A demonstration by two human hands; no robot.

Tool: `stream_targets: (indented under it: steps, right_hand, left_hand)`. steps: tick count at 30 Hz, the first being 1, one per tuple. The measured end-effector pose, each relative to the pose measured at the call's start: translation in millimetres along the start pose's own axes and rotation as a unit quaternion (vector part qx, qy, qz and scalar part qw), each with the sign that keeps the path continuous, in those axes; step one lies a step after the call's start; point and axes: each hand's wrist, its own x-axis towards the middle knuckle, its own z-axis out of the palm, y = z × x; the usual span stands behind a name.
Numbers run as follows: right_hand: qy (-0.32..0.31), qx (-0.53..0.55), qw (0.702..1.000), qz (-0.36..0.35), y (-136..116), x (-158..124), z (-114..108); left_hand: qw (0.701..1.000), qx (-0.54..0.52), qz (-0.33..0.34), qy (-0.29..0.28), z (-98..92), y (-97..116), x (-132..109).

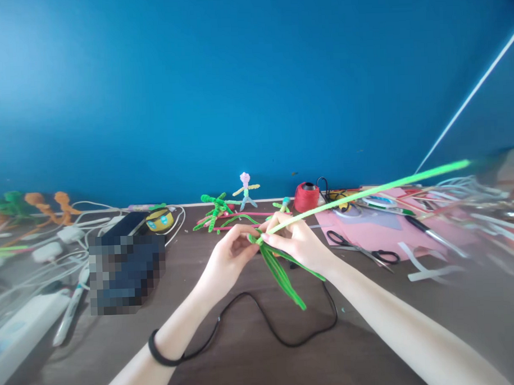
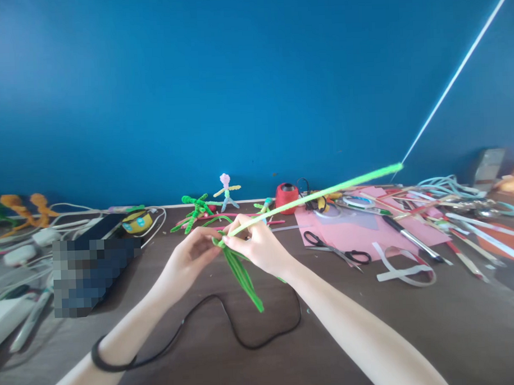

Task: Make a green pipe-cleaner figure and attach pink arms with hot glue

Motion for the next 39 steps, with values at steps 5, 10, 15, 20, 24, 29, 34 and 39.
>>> stream_targets:
  steps: [5,10,15,20,24,29,34,39]
  right_hand:
    - [0.005,-0.019,1.000,-0.009,-0.6,-0.8,0.6]
    - [0.006,-0.013,1.000,-0.015,-1.2,-0.4,0.5]
    - [-0.004,0.012,1.000,0.009,2.3,-0.5,0.4]
    - [-0.007,-0.011,1.000,-0.014,1.1,-1.5,0.9]
    - [-0.023,-0.012,1.000,-0.010,-2.1,-2.7,0.0]
    - [-0.037,0.003,0.999,-0.001,-2.7,-3.3,-1.0]
    - [-0.041,0.019,0.999,-0.004,-2.0,-3.4,-0.5]
    - [-0.044,0.028,0.999,-0.011,-0.3,-2.5,-0.2]
  left_hand:
    - [0.990,0.135,0.043,0.013,-4.5,0.3,-0.9]
    - [0.985,0.165,0.049,0.005,-5.1,0.8,-1.2]
    - [0.983,0.182,0.038,0.001,-3.7,-0.1,-1.1]
    - [0.986,0.162,0.025,0.012,-2.1,4.0,-1.0]
    - [0.990,0.138,0.026,0.016,-1.5,4.8,-0.6]
    - [0.986,0.164,0.029,0.009,-1.7,4.5,-0.6]
    - [0.982,0.181,0.044,0.015,-1.5,5.0,-1.2]
    - [0.984,0.174,0.047,0.010,-2.6,2.4,-1.6]
